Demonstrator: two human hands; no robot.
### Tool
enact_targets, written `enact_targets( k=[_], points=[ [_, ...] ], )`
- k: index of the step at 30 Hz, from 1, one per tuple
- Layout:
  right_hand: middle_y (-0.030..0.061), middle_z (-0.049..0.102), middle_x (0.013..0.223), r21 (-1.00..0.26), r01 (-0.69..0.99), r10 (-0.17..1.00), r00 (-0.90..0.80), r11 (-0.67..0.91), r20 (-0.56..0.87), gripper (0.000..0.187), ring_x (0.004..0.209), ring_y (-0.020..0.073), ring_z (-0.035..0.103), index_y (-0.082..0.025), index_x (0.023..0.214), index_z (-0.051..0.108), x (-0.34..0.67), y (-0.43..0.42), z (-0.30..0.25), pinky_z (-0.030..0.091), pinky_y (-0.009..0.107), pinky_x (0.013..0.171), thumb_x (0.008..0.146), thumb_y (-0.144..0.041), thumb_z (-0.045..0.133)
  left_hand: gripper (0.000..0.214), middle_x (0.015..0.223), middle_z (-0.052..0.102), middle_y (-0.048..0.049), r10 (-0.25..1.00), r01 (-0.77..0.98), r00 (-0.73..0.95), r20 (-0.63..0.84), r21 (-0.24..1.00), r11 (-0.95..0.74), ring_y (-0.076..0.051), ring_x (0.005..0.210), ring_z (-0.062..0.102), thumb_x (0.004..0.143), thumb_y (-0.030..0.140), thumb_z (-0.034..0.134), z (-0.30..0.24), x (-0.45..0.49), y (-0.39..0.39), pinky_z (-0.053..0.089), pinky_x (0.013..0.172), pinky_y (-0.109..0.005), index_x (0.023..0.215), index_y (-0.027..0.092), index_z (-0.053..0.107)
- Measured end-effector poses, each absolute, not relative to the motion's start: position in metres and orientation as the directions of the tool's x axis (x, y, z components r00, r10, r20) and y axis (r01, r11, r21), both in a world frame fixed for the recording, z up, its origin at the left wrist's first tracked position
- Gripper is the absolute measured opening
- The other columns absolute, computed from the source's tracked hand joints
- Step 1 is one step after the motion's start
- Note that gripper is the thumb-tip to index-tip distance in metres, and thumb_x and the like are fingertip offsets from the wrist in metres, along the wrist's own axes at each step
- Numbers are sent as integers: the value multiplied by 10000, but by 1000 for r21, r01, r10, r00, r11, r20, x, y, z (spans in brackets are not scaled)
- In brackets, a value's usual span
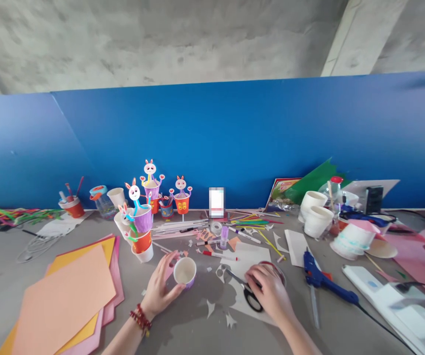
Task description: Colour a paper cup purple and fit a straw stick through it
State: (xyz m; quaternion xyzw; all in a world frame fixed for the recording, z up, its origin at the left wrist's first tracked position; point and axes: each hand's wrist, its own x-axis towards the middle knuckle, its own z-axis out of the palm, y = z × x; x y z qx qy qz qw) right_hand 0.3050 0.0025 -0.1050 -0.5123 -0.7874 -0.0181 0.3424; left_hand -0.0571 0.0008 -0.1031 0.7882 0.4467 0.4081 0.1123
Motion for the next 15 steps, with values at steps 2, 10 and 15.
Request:
enact_targets(
  k=[2,10,15],
  points=[
    [77,698,835,-323,820,795,-239,473,557,226,815,245,647,-213,792,672,305,2,-104,497,357,758,946,-241,508,777,1378,545,-167,808,656,282,517,511,-555,-303,1235,575,860,407,644,-103,-53,1,527,986,-466,1496,239,230],
    [80,714,861,-374,788,801,-235,488,550,192,844,251,651,-204,833,680,307,4,-105,512,376,782,939,-227,522,695,1402,520,-189,754,685,72,653,517,-513,-313,1278,555,874,320,629,-106,-60,0,503,1031,-470,1476,190,306],
    [75,716,865,-399,782,817,-231,479,529,186,840,249,657,-209,824,673,307,5,-104,518,370,775,937,-235,528,825,1406,518,-207,727,718,79,682,467,-516,-340,1264,564,837,367,679,-105,-62,-2,514,1009,-478,1515,175,250]
  ],
)
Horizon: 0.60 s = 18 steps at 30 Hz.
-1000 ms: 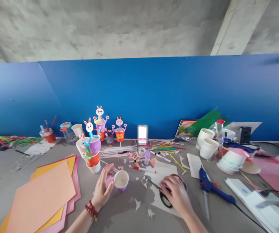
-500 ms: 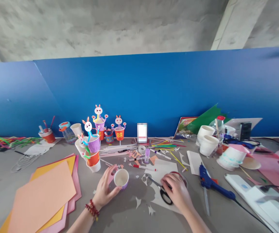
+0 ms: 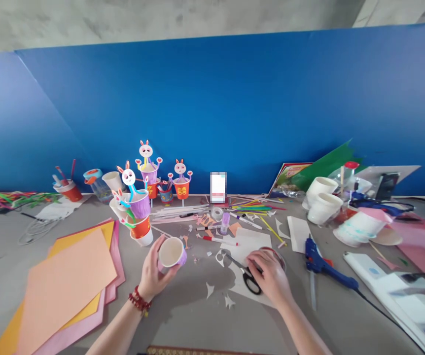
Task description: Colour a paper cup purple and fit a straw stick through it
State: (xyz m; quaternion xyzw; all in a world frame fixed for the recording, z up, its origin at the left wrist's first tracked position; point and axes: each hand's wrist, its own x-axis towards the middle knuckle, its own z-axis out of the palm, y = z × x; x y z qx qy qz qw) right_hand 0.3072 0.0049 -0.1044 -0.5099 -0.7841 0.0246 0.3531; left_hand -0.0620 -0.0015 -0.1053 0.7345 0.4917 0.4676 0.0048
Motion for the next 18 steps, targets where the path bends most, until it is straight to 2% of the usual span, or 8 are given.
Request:
enact_targets(
  k=[3,5,9,15,18],
  points=[
    [71,713,860,-396,779,809,-230,486,541,183,837,244,653,-213,829,668,307,5,-105,519,359,769,941,-237,525,921,1394,549,-196,804,748,260,534,416,-518,-322,1215,608,812,427,703,-105,-55,1,538,978,-445,1537,191,189],
    [67,711,860,-393,778,804,-229,490,549,178,840,242,649,-216,828,662,308,6,-107,516,355,774,941,-237,526,962,1396,555,-191,834,759,297,464,416,-502,-311,1205,618,806,456,703,-104,-51,2,541,973,-430,1547,196,146],
    [62,707,864,-390,781,807,-232,487,543,173,845,238,640,-213,829,657,309,6,-109,510,349,776,940,-229,525,994,1385,567,-184,869,778,248,429,447,-443,-302,1207,618,807,477,694,-104,-51,3,540,970,-411,1553,188,103],
    [78,709,881,-375,805,821,-225,460,525,215,860,239,632,-202,836,675,307,5,-106,499,351,790,956,-236,501,817,1409,538,-203,851,846,125,511,393,-360,-324,1243,589,865,486,634,-109,-56,8,536,965,-437,1507,171,239],
    [79,708,890,-349,821,828,-240,452,508,206,871,238,628,-203,848,687,305,1,-101,482,360,813,954,-262,520,841,1382,560,-213,844,868,80,530,380,-321,-331,1189,625,858,511,634,-110,-55,10,564,901,-423,1508,155,239]
  ],
)
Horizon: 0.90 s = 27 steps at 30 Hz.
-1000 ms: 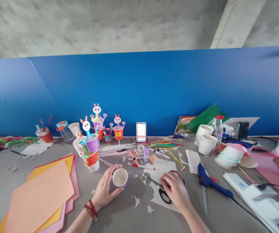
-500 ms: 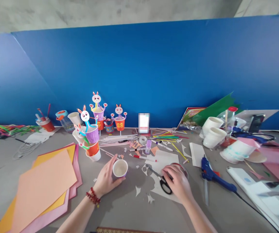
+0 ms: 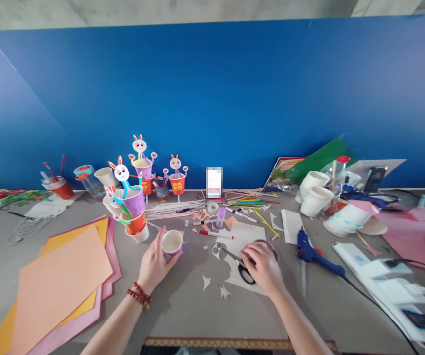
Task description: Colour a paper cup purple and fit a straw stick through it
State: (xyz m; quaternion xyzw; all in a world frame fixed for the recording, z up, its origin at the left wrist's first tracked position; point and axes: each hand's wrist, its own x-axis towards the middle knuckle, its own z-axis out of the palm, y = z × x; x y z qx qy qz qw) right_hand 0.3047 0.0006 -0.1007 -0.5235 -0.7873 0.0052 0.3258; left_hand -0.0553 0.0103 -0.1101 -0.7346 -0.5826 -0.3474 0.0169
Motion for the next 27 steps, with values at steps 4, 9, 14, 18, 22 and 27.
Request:
enact_targets(
  k=[4,9,14,18,22,27],
  points=[
    [68,707,935,-278,828,825,-332,487,457,140,894,241,623,-218,877,693,300,-5,-92,437,407,919,893,-344,633,916,1351,584,-225,838,886,33,545,371,-276,-333,1114,666,844,557,632,-112,-56,12,583,817,-398,1530,138,191],
    [39,696,854,-276,825,837,-364,493,408,81,828,219,620,-217,855,686,295,-4,-92,364,468,1034,892,-257,626,974,1381,543,-241,821,883,61,567,354,-310,-359,1213,596,820,582,652,-110,-57,13,548,910,-450,1533,112,183],
    [45,697,839,-284,817,827,-358,503,433,154,803,210,620,-217,868,700,295,-1,-96,379,464,1031,920,-195,556,847,1387,518,-217,732,843,124,670,318,-433,-372,1289,496,848,439,669,-92,-54,2,420,1048,-569,1517,146,241],
    [53,702,892,-266,823,832,-375,502,410,159,835,211,629,-214,919,691,295,-7,-89,372,467,1036,928,-196,533,671,1386,540,-143,591,791,249,767,192,-582,-341,1284,512,848,246,654,-82,-53,-12,408,1065,-552,1461,265,382],
    [79,691,1082,-234,815,838,-464,530,286,194,989,249,633,-231,1083,659,297,-18,-79,388,485,1038,905,-266,587,587,1376,583,-82,585,773,416,697,67,-631,-327,1284,526,850,235,634,-81,-47,-18,362,1104,-557,1406,336,477],
    [95,678,1183,-174,827,824,-464,535,325,328,1085,267,634,-242,1214,625,301,-28,-86,385,512,1065,902,-179,544,577,1450,520,-111,668,809,382,638,118,-576,-332,1366,444,880,221,583,-76,-41,-13,352,1115,-563,1438,283,447]
  ],
)
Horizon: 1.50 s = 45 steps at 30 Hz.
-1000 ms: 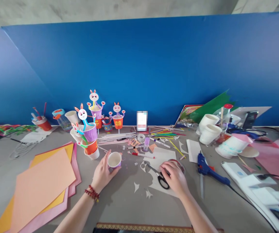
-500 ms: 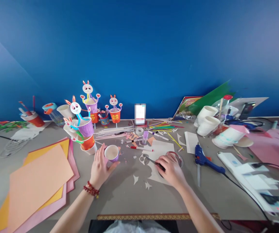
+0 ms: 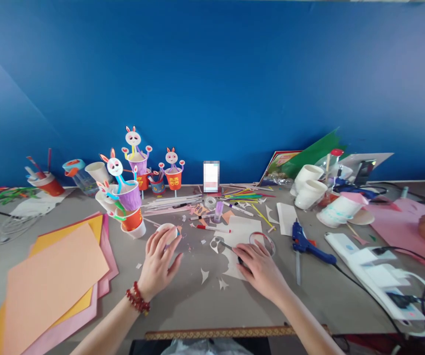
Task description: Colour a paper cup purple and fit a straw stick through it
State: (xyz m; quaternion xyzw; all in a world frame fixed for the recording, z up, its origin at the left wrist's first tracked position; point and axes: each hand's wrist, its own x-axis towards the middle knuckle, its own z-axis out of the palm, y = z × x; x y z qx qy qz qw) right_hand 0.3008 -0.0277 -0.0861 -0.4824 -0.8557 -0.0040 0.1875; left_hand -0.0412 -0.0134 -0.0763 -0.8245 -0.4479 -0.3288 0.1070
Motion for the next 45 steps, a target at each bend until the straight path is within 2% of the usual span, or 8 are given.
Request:
enact_targets(
  k=[5,12,18,25,31,36,42,45],
  points=[
    [72,688,1178,-158,838,828,-455,523,327,375,1118,248,627,-264,1138,657,302,-29,-97,360,510,1082,887,-68,459,590,1460,526,-92,612,641,588,528,157,-751,-283,1399,412,921,219,523,-59,-23,-19,299,1161,-539,1490,270,372],
    [64,680,1270,-68,830,782,-490,554,386,453,1190,256,600,-261,1230,636,315,-20,-109,315,502,1109,880,-50,441,757,1626,225,-89,378,343,921,92,264,-901,-298,1510,173,936,639,376,-58,64,-24,88,1221,-542,1561,235,232],
    [63,699,1242,-56,835,775,-480,547,412,435,1155,238,631,-264,1191,662,328,-17,-109,353,468,1098,872,-62,446,876,1591,310,-127,395,361,915,78,276,-891,-292,1488,248,897,726,333,-81,70,-6,89,1219,-529,1568,182,189],
    [76,683,1258,-94,846,806,-460,526,373,430,1179,245,616,-239,1165,663,328,-18,-107,419,471,1054,887,-37,405,877,1609,259,-161,675,645,726,133,209,-735,-330,1479,257,892,716,373,-93,30,-9,171,1201,-510,1562,168,229],
    [96,695,1195,-121,843,808,-448,525,382,374,1128,252,636,-220,1121,667,325,-14,-109,456,475,1025,901,-60,410,776,1615,281,-42,385,351,920,80,273,-896,-289,1493,231,910,704,347,-77,24,-18,79,1217,-538,1565,326,178],
    [86,694,1218,-104,846,801,-446,523,400,397,1141,251,636,-227,1132,667,325,-17,-107,453,470,1029,893,-44,408,790,1590,308,-165,649,620,752,112,212,-755,-345,1464,290,911,687,371,-80,21,-7,191,1189,-544,1526,192,337],
    [84,705,1191,-99,854,802,-432,510,412,364,1107,243,653,-220,1111,671,323,-16,-107,465,464,1012,911,-72,405,783,1617,274,-63,361,336,930,64,245,-909,-276,1491,242,926,684,333,-80,22,-14,105,1224,-497,1572,275,164],
    [86,698,1207,-71,848,788,-453,525,418,373,1113,241,651,-219,1130,662,326,-15,-109,464,467,1014,921,-76,388,763,1607,298,-98,564,545,825,35,214,-811,-292,1482,260,938,661,338,-82,16,-8,150,1216,-500,1555,223,242]
  ],
)
